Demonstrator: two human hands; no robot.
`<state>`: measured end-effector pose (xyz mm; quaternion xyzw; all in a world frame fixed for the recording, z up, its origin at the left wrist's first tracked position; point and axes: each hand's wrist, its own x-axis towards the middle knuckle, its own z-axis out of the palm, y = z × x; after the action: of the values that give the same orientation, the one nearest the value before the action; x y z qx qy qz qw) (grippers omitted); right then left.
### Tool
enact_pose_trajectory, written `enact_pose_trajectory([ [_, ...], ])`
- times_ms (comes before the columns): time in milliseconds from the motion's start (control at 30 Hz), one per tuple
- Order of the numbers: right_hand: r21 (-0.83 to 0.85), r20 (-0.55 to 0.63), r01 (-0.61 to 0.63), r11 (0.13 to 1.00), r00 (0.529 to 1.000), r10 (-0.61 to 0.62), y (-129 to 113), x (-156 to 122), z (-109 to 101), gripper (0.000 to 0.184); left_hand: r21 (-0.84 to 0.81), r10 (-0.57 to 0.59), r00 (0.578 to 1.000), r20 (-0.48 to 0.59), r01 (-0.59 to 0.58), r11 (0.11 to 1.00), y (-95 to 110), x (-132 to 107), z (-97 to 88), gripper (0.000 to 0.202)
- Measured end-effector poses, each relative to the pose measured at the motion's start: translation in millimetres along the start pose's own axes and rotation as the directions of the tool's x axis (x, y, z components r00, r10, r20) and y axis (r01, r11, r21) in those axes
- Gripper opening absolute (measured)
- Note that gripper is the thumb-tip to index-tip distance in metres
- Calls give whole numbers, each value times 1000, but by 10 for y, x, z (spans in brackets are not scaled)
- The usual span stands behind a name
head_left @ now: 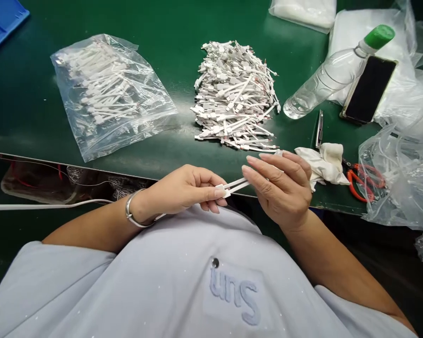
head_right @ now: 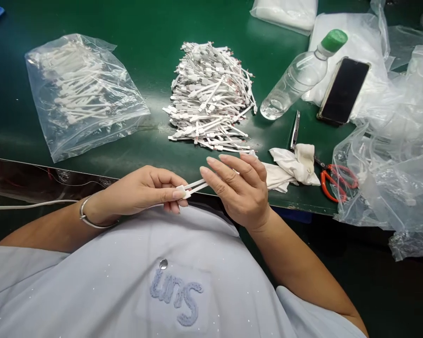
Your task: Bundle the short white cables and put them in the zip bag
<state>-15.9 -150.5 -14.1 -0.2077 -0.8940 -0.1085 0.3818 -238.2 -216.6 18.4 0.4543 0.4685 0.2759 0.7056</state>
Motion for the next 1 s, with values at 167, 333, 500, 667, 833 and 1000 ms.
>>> enact_pose_trajectory([
  [167, -34, 66, -107, 994, 992, 109, 96, 11, 122, 54, 523, 327, 884, -334, -115, 845, -80, -246, -320, 24],
  [333, 71, 123, -48, 996, 992, 39, 134, 17, 339, 39, 838, 672, 513, -534, 216, 501, -326, -596, -800, 29],
  [500, 130, 166, -56, 990, 986, 34, 93, -11, 467, 24, 806, 730, 410, -548, 492, 329, -522, -579, -1059, 36],
  [667, 136, 165, -110, 985, 982, 87, 93, -66, 476, 20, 682, 670, 376, -640, 679, 272, -446, -497, -1235, 36],
  [833, 143, 154, -153, 978, 979, 130, 87, -91, 475, 19, 638, 576, 423, -699, 733, 236, -321, -517, -1229, 33],
  [1000, 152, 166, -182, 971, 974, 157, 74, -76, 486, 18, 687, 535, 488, -690, 674, 271, -237, -294, -1219, 31],
])
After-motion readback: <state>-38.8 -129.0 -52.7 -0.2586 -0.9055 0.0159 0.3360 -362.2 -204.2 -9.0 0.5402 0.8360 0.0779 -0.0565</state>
